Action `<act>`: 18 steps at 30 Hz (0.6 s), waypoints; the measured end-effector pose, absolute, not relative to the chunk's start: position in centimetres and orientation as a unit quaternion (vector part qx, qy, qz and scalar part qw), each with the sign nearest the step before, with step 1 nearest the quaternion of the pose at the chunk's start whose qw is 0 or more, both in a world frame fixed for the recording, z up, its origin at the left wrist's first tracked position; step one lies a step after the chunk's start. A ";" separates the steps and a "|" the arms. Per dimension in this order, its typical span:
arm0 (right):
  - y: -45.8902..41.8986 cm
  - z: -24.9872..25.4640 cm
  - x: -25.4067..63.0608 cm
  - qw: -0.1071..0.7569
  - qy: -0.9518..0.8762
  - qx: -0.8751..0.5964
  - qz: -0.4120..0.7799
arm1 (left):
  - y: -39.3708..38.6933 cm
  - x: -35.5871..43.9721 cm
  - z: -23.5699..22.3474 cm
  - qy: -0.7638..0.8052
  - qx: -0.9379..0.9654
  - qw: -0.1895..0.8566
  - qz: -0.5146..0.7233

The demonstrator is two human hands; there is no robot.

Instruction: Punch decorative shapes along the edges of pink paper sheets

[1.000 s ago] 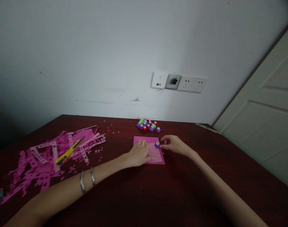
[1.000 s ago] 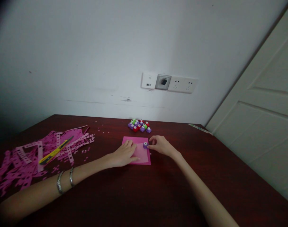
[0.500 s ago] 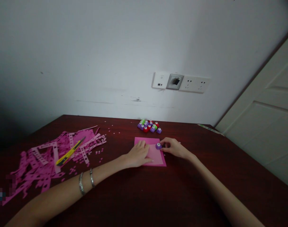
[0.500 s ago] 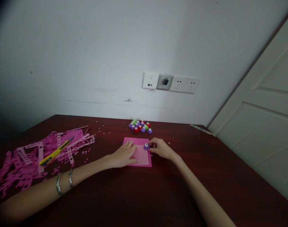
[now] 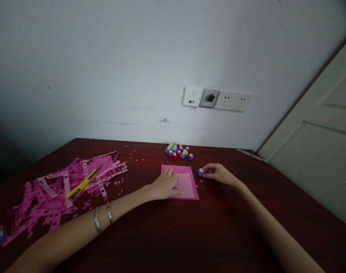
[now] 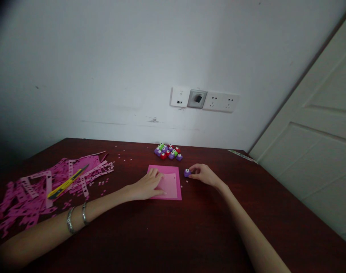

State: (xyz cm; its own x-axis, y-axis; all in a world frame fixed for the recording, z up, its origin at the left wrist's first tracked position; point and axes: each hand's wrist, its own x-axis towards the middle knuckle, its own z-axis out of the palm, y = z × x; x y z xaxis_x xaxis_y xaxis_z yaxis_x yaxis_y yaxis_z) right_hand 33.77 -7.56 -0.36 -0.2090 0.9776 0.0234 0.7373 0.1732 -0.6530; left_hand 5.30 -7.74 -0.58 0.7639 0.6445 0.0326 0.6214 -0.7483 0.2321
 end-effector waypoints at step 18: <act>-7.5 -2.6 36.0 0.396 -0.615 -0.616 0.292 | -7.4 4.9 -0.6 0.351 0.929 0.105 0.056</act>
